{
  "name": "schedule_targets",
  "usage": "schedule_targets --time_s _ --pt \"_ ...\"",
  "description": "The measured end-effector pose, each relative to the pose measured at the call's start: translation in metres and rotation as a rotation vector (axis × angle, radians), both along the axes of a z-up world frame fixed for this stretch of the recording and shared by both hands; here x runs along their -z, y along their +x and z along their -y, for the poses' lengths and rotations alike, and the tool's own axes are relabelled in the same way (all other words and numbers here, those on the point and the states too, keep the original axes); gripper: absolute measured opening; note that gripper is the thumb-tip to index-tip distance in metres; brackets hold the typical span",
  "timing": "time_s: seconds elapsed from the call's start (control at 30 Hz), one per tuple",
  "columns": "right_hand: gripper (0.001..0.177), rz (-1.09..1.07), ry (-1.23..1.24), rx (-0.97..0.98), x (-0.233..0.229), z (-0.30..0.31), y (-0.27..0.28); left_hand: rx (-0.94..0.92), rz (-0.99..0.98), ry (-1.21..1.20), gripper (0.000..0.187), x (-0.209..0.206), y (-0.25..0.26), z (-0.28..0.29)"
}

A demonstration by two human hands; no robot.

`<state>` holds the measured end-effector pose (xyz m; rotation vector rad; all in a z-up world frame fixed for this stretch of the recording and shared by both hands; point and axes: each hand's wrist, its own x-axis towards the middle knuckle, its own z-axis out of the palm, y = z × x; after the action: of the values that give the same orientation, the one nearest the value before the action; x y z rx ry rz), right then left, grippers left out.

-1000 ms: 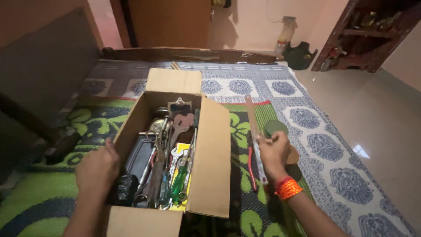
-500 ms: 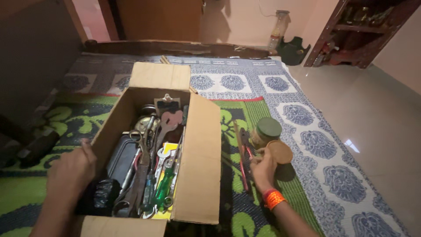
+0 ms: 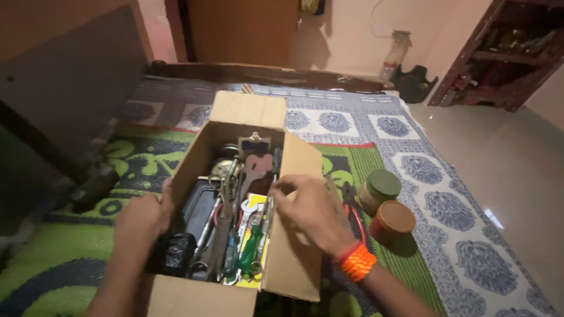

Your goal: The person opens a cardboard box on a patterned mat and removes various items one by one, including containers, tools, and a plastic tray. The items are placed on the mat beside the box. The person then removes a small piece of cardboard from inside the box and sets it aside.

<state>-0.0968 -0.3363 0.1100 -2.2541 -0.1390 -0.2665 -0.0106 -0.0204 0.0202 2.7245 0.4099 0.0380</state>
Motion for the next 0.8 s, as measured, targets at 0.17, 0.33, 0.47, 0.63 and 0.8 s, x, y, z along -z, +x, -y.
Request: schedule_targets --time_s 0.17,0.33,0.47,0.63,0.8 --pt "0.034 -0.021 -0.296 -0.172 0.002 -0.062 0.007 -0.035 -0.002 -0.076 0.094 -0.006 0.0 -0.004" --pt "0.026 -0.183 -0.162 -0.117 0.046 -0.084 0.035 -0.065 -0.029 -0.142 0.095 -0.009 -0.007 0.0" --pt "0.032 -0.211 -0.116 0.03 0.066 -0.091 0.062 -0.059 -0.018 -0.156 0.094 -0.012 -0.007 -0.001" --pt "0.033 -0.476 -0.027 0.149 0.078 -0.082 0.076 -0.057 -0.013 -0.115 0.091 -0.012 -0.008 0.0" --pt "0.019 -0.546 0.429 0.04 0.088 -0.075 0.08 -0.015 0.044 -0.071 0.083 -0.024 -0.017 0.008"
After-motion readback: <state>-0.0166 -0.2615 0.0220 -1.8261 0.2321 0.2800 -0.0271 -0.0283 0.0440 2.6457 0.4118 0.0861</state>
